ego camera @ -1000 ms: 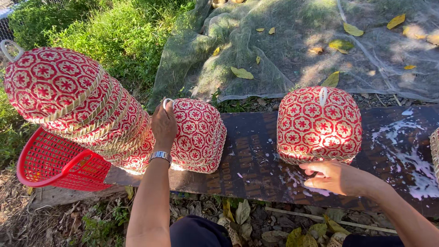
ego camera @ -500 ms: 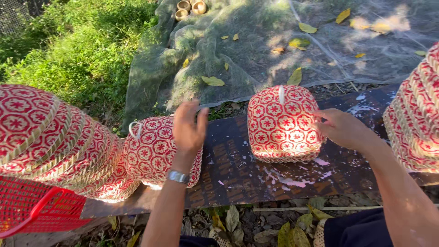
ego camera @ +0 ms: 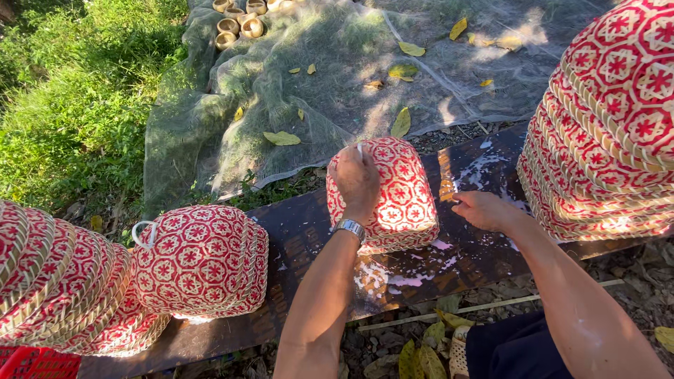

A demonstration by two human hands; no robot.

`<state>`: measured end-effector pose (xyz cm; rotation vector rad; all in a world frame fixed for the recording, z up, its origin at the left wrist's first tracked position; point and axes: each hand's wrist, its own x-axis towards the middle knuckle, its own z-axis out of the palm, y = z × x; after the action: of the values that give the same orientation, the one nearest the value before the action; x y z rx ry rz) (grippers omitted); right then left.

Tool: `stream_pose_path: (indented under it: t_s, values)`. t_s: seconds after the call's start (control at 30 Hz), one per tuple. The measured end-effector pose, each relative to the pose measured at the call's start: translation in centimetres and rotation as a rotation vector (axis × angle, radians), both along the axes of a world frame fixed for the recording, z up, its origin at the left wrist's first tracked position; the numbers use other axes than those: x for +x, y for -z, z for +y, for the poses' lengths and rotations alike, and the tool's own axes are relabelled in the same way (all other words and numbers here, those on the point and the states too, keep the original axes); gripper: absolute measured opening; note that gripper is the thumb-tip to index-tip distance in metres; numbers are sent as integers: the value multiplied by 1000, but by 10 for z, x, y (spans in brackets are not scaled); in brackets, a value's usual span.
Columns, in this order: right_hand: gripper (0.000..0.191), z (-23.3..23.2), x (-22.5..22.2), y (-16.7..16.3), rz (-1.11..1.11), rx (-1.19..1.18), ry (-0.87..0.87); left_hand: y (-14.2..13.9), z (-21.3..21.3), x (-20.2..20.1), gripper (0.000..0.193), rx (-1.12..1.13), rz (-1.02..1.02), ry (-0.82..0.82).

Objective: The person repeatedly picks up red and white patterned woven baskets from a pile, wipes the interior with their hand, and stacks them on a wooden plank. The person continues this process for multiple baskets throughout the clip.

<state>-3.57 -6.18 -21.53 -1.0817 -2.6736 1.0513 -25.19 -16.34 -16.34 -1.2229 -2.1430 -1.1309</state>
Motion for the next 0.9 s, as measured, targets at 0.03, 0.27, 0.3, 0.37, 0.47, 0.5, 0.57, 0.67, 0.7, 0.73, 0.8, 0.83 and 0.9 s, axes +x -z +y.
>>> stream_pose_path:
  t_s: [0.03,0.27,0.3,0.37,0.47,0.5,0.57,0.67,0.7,0.73,0.8,0.83,0.9]
  values:
    - [53,-1,-1,2,11,-52,6,-2,-2,-4,28,3,-9,9]
    - [70,-17,-25,-13,727,-992,251,-20,-36,-35,35,344,-168,101]
    - [70,-21,-31,-17,865,-987,235,-22,-41,-38,35,377,-173,106]
    - [66,-28,-41,-22,1044,-1007,228,-24,-52,-41,33,444,-214,119]
    - [57,-39,-51,-24,1149,-1059,242,-25,-67,-44,32,508,-256,113]
    - [55,-42,-54,-24,1167,-1060,236,-24,-71,-46,33,501,-227,90]
    - [51,-45,-57,-24,1210,-1005,250,-20,-81,-48,34,489,-222,48]
    - [47,-39,-54,-27,1221,-846,330,-14,-93,-58,36,483,-246,-37]
    - [46,-34,-50,-28,1179,-801,381,-14,-97,-64,36,483,-232,-85]
    - [45,-30,-45,-28,1132,-757,431,-15,-102,-72,37,482,-220,-135]
    - [47,-18,-28,-27,1109,-873,466,-19,-117,-93,37,788,-533,129]
    - [48,-11,-18,-27,1100,-929,480,-24,-126,-104,37,939,-685,270]
    - [56,1,-3,-20,1096,-1109,295,-25,-152,-124,35,943,-848,619]
